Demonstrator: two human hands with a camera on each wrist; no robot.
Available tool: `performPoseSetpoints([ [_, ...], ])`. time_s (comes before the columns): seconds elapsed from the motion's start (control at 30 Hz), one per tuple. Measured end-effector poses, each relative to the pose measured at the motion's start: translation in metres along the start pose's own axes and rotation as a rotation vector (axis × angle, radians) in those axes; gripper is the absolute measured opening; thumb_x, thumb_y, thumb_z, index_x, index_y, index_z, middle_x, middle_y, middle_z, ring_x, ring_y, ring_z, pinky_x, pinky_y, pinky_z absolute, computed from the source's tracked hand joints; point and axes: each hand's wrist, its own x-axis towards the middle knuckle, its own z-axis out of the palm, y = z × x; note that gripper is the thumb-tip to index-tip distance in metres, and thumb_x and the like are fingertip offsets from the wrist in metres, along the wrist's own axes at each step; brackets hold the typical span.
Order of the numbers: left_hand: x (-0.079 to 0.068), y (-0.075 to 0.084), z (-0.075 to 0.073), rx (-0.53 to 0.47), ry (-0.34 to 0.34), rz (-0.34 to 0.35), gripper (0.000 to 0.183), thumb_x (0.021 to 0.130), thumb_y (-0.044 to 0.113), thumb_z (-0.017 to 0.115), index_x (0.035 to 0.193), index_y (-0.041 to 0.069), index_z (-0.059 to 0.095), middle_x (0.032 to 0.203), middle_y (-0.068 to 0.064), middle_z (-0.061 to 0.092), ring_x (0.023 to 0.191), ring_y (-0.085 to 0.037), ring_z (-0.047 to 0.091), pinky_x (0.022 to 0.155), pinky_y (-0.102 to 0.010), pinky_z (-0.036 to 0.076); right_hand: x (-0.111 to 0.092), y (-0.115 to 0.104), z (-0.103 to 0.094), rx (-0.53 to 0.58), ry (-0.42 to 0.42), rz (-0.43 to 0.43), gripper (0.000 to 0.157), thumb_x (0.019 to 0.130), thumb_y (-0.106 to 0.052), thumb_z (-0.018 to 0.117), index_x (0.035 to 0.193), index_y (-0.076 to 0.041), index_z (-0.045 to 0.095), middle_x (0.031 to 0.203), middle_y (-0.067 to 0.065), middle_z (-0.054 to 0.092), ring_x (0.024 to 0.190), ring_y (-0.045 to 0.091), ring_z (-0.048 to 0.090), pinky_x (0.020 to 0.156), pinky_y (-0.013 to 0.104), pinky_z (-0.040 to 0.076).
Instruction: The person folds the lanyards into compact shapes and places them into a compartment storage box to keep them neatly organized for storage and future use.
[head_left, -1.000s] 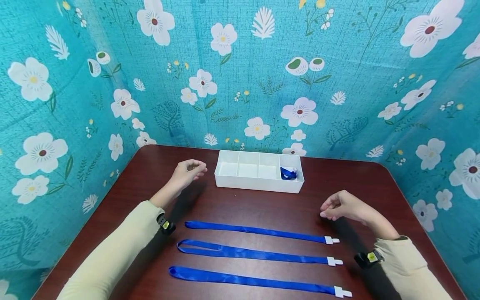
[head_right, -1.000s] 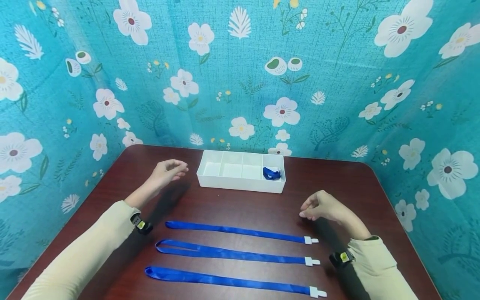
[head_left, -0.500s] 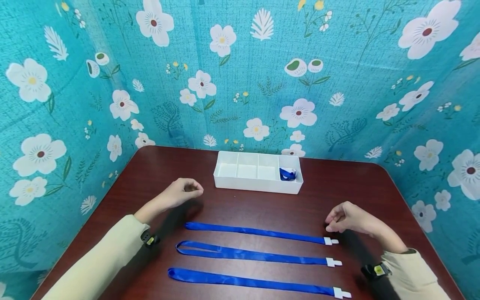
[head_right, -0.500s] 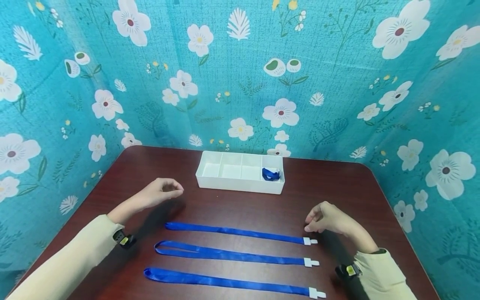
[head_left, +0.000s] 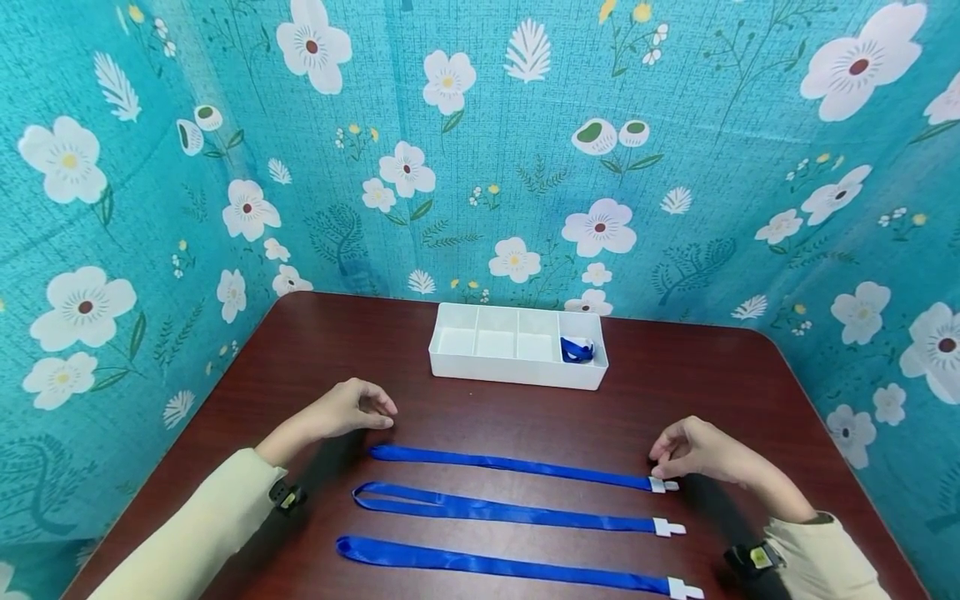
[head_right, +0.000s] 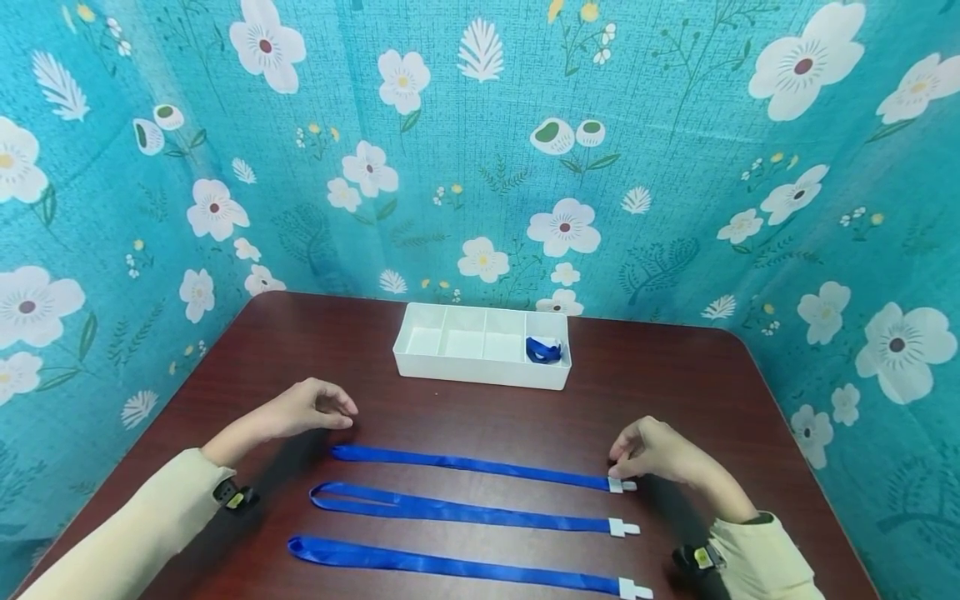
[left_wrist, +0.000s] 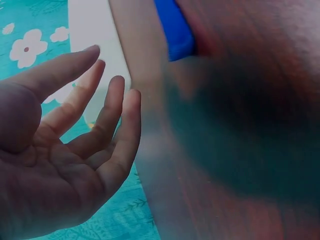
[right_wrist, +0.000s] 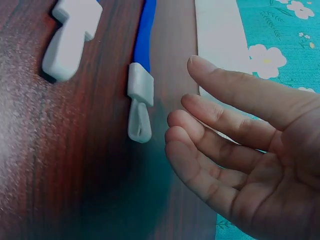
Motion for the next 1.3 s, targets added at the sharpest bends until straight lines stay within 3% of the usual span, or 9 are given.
performPoseSetpoints([
  [0.2, -0.007, -0.006, 0.007, 0.017, -0.019, -0.036, 0.01, 0.085, 0.008, 0.079, 0.092, 0.002, 0.075, 0.084, -0.001, 0.07, 0.073, -0.017, 0.065, 0.067, -0.03, 0.058, 0.0, 0.0, 0.006, -0.01, -0.002, 0.018, 0.023, 0.083, -0.007, 0.081, 0.094, 0.008, 0.069, 0.077, 0.009, 0.068, 0.062, 0.014, 0.06, 0.058, 0.028, 0.056],
  [0.43, -0.014, -0.007, 0.01, 0.05, -0.028, -0.038, 0.008, 0.083, 0.008, 0.081, 0.085, 0.004, 0.075, 0.074, -0.001, 0.069, 0.063, -0.018, 0.064, 0.058, -0.027, 0.055, -0.001, 0.001, 0.011, -0.099, 0.032, 0.065, 0.024, 0.078, -0.012, 0.086, 0.089, 0.002, 0.07, 0.072, 0.004, 0.064, 0.059, 0.012, 0.059, 0.054, 0.027, 0.053],
  [0.83, -0.02, -0.008, 0.013, 0.108, -0.022, -0.086, 0.013, 0.078, 0.007, 0.085, 0.077, 0.008, 0.072, 0.071, 0.002, 0.067, 0.061, -0.011, 0.06, 0.056, -0.027, 0.052, -0.008, 0.003, 0.014, -0.241, 0.081, 0.065, 0.025, 0.074, -0.013, 0.089, 0.084, -0.004, 0.067, 0.071, -0.001, 0.058, 0.064, 0.013, 0.053, 0.053, 0.025, 0.046],
  [1.3, -0.02, -0.012, 0.019, 0.135, -0.006, -0.092, 0.017, 0.078, 0.006, 0.085, 0.078, 0.007, 0.068, 0.07, 0.003, 0.064, 0.065, -0.013, 0.058, 0.057, -0.027, 0.049, -0.011, 0.006, 0.014, -0.226, 0.08, 0.036, 0.021, 0.076, -0.01, 0.087, 0.08, -0.006, 0.067, 0.07, -0.001, 0.057, 0.062, 0.01, 0.05, 0.052, 0.024, 0.042],
])
